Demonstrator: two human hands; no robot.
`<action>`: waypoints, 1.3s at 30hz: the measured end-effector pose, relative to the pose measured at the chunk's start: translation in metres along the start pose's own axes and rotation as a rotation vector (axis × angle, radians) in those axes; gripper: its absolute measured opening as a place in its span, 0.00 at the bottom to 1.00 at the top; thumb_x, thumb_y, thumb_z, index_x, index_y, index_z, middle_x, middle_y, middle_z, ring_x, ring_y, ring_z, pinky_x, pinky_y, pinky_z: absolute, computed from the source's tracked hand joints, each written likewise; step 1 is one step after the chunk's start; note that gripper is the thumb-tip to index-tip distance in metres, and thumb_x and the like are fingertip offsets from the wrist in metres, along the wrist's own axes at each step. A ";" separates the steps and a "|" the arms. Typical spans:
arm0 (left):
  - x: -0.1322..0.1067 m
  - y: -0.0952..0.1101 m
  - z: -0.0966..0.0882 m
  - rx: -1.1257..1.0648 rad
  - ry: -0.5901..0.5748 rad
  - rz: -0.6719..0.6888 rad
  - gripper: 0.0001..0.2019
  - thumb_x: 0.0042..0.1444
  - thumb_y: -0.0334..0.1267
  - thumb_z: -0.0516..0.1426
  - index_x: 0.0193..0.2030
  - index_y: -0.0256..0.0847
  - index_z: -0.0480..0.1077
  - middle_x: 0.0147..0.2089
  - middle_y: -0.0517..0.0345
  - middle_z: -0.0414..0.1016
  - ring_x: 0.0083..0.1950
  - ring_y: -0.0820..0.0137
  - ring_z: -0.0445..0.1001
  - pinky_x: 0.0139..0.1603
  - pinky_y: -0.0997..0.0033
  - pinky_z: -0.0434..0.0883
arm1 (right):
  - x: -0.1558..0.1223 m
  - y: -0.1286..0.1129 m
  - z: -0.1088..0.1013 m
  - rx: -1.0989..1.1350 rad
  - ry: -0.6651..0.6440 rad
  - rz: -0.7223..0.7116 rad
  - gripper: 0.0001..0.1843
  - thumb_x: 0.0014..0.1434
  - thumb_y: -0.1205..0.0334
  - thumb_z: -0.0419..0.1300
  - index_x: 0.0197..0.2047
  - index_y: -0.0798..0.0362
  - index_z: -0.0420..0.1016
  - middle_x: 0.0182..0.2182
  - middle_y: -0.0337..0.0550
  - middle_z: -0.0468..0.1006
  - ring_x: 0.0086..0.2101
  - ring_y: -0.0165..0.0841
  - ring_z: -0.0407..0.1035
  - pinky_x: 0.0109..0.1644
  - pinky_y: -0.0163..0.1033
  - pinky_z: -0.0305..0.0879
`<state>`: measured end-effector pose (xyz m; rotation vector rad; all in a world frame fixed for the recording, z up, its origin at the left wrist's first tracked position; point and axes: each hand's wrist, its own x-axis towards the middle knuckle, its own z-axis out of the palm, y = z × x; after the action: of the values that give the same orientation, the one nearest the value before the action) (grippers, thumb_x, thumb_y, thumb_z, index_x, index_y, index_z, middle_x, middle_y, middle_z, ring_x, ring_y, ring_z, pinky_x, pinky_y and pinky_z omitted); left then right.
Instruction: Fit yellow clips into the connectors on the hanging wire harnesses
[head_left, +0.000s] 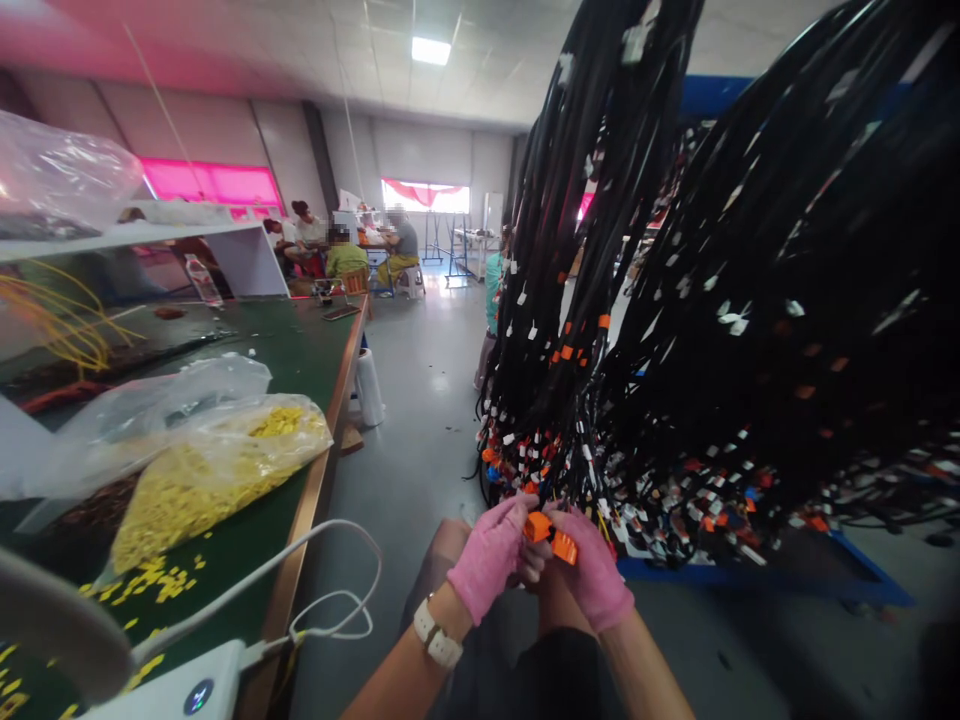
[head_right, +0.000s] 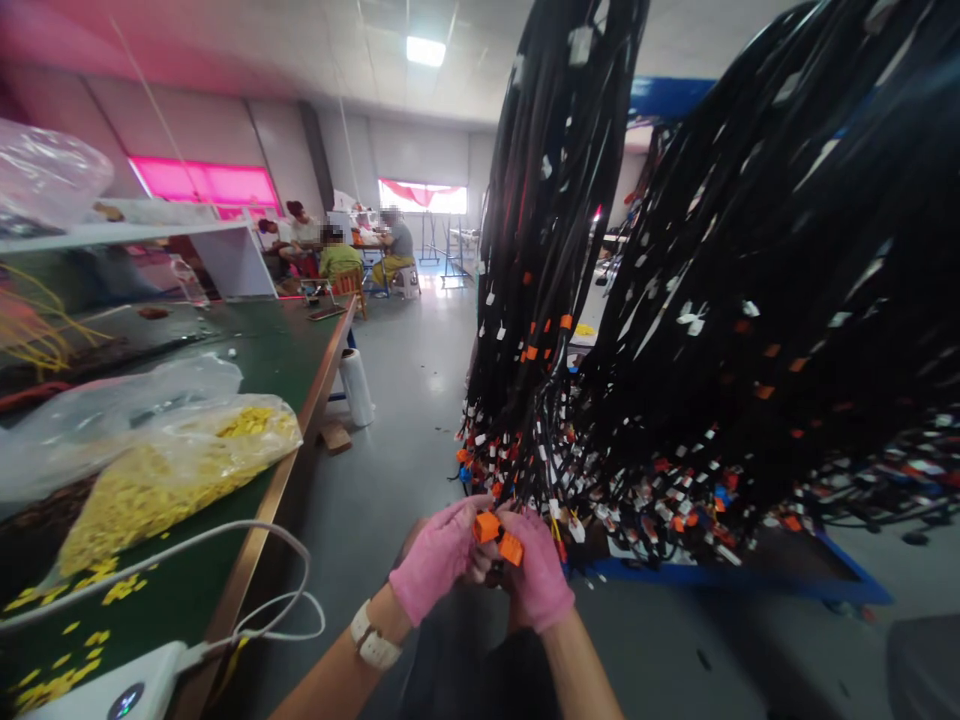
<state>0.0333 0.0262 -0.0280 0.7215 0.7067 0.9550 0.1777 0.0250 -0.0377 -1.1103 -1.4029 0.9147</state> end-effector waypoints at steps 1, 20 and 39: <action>0.003 -0.002 -0.003 0.055 0.060 0.018 0.31 0.49 0.56 0.56 0.54 0.36 0.61 0.22 0.59 0.69 0.18 0.75 0.65 0.18 0.78 0.60 | 0.000 0.000 -0.002 0.008 0.019 0.018 0.07 0.41 0.60 0.65 0.28 0.45 0.79 0.30 0.43 0.80 0.39 0.45 0.69 0.52 0.53 0.61; 0.103 0.092 0.051 0.654 -0.048 0.447 0.18 0.45 0.40 0.62 0.43 0.36 0.70 0.42 0.52 0.74 0.43 0.67 0.70 0.46 0.69 0.67 | -0.017 -0.006 0.016 0.799 0.035 0.348 0.08 0.50 0.52 0.61 0.33 0.44 0.75 0.27 0.37 0.76 0.27 0.32 0.71 0.28 0.38 0.71; 0.128 0.088 0.048 0.421 -0.305 0.067 0.09 0.44 0.37 0.58 0.28 0.37 0.61 0.19 0.66 0.62 0.18 0.78 0.61 0.21 0.76 0.66 | -0.019 -0.031 0.022 0.971 -0.048 0.671 0.21 0.55 0.47 0.57 0.46 0.52 0.74 0.36 0.47 0.80 0.34 0.35 0.75 0.39 0.41 0.70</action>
<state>0.0821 0.1642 0.0432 1.2392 0.6201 0.7385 0.1512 -0.0004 -0.0166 -0.7645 -0.4268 1.8408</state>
